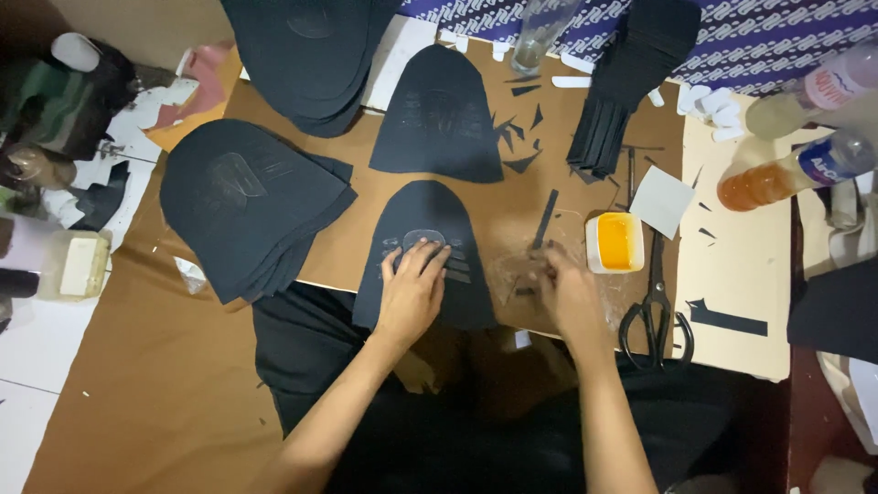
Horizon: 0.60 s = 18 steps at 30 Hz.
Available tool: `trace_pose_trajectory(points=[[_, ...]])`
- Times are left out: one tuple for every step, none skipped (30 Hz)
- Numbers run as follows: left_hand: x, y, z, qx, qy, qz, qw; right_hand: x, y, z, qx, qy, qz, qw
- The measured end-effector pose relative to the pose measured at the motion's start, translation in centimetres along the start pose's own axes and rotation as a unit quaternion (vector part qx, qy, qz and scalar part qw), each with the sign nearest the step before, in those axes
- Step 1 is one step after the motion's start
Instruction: Applying reinforcement strips to leather shoe components and trimming them with scissors.
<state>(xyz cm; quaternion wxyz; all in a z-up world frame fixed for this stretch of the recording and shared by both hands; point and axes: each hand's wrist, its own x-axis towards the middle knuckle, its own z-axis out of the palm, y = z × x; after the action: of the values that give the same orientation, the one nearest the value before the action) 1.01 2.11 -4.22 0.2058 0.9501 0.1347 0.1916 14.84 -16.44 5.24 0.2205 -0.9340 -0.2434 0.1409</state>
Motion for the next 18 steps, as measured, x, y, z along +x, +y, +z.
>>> trace_pose_trajectory(points=[[0.0,0.0,-0.1,0.0,0.001,-0.001,1.0,0.0,1.2,0.8,-0.001,0.0,-0.001,1.0],[-0.1,0.0,-0.3,-0.001,-0.005,0.001,1.0,-0.1,2.5,1.6,-0.026,-0.016,-0.007,1.0],[-0.3,0.1,-0.3,-0.003,-0.012,0.003,1.0,-0.3,3.8,2.4,-0.052,-0.032,-0.011,0.998],[-0.4,0.0,0.0,-0.005,-0.012,0.001,1.0,-0.6,4.0,2.7,-0.054,-0.034,-0.011,0.998],[-0.5,0.0,0.3,0.001,0.005,0.007,1.0,-1.1,4.3,3.0,-0.053,-0.021,-0.017,0.998],[-0.6,0.0,0.6,0.007,0.021,0.012,1.0,-1.6,4.5,3.3,-0.052,-0.009,-0.023,0.998],[-0.6,-0.1,0.8,0.006,0.021,0.013,1.0,-1.6,5.0,3.6,-0.051,-0.008,-0.022,0.998],[-0.7,-0.2,1.0,0.001,0.025,0.012,1.0,-1.6,5.4,3.8,-0.043,-0.003,-0.037,0.998],[-0.7,-0.4,1.1,-0.003,0.031,0.01,0.999,-1.5,5.8,4.1,-0.034,0.004,-0.054,0.998],[-0.7,-0.3,0.9,-0.001,0.032,0.011,0.999,-1.7,5.9,4.2,-0.032,0.005,-0.055,0.998],[-0.6,-0.3,0.7,-0.005,0.031,0.011,0.999,-1.8,5.9,4.3,-0.046,0.005,-0.063,0.997],[-0.6,-0.3,0.6,-0.009,0.031,0.01,0.999,-1.9,6.0,4.4,-0.061,0.005,-0.071,0.996],[-0.6,-0.4,0.7,-0.008,0.033,0.009,0.999,-2.1,5.3,3.8,-0.061,0.005,-0.074,0.995],[-0.7,-0.4,0.9,-0.004,0.032,0.009,0.999,-2.3,4.6,3.3,-0.025,-0.002,-0.072,0.997],[-0.8,-0.5,1.1,-0.001,0.03,0.009,0.999,-2.6,4.0,2.7,0.011,-0.01,-0.069,0.998],[-0.6,-0.4,1.0,0.0,0.032,0.008,0.999,-2.4,2.8,2.1,0.011,-0.01,-0.07,0.997],[-0.7,-0.3,0.9,-0.002,0.034,0.008,0.999,-2.4,1.6,1.5,0.072,0.007,-0.028,0.997],[-0.7,-0.3,0.8,-0.003,0.037,0.008,0.999,-2.5,0.4,0.9,0.134,0.023,0.015,0.991]])
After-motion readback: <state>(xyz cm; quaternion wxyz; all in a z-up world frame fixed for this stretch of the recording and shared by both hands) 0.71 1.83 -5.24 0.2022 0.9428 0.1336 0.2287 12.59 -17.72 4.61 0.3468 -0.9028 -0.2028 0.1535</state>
